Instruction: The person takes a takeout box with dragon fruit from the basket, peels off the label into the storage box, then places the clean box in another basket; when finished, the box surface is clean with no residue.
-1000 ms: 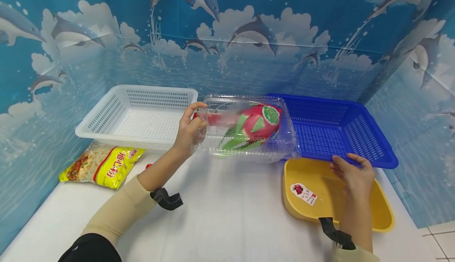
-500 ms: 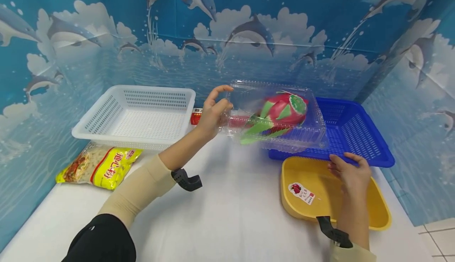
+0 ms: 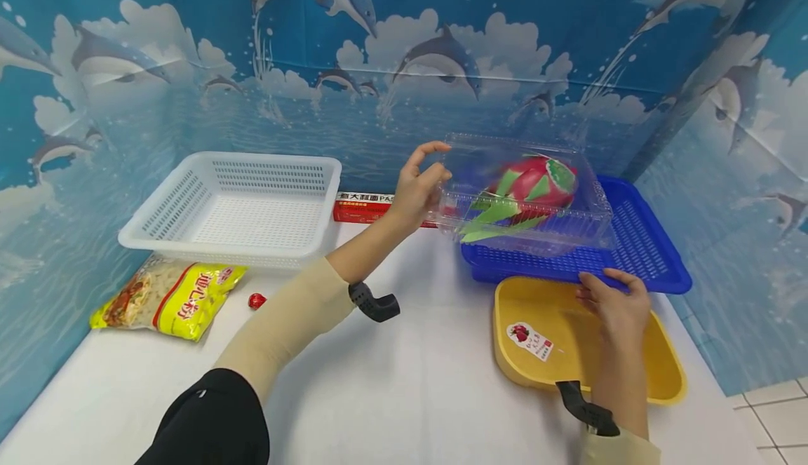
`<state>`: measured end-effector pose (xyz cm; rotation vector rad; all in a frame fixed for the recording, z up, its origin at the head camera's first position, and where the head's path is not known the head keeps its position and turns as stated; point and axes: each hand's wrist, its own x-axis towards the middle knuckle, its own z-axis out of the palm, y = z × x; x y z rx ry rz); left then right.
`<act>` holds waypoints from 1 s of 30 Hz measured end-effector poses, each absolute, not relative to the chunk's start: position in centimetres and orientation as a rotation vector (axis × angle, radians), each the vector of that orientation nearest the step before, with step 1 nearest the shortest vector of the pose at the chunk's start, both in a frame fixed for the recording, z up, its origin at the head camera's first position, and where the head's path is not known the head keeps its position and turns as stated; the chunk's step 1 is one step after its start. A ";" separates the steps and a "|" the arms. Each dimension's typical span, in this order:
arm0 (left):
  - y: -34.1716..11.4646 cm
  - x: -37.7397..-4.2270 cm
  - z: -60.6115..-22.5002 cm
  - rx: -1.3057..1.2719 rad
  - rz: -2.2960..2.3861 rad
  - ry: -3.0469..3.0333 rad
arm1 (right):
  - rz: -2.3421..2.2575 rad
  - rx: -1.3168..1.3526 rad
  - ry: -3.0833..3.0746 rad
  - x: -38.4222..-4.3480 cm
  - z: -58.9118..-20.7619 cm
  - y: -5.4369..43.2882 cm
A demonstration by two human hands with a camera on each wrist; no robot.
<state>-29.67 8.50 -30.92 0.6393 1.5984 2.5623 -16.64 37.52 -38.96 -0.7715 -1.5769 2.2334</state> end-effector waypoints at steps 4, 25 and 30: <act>9.9 -30.2 -31.5 0.645 2.540 1.643 | 2.228 -0.781 -1.565 -16.8 -39.1 37.4; 17.1 -30.5 -35.1 0.385 2.540 1.885 | 2.174 -0.817 -1.590 -17.8 -40.9 39.0; 17.2 -30.8 -35.8 0.395 2.427 2.004 | 2.190 -0.808 -1.561 -16.9 -39.3 37.5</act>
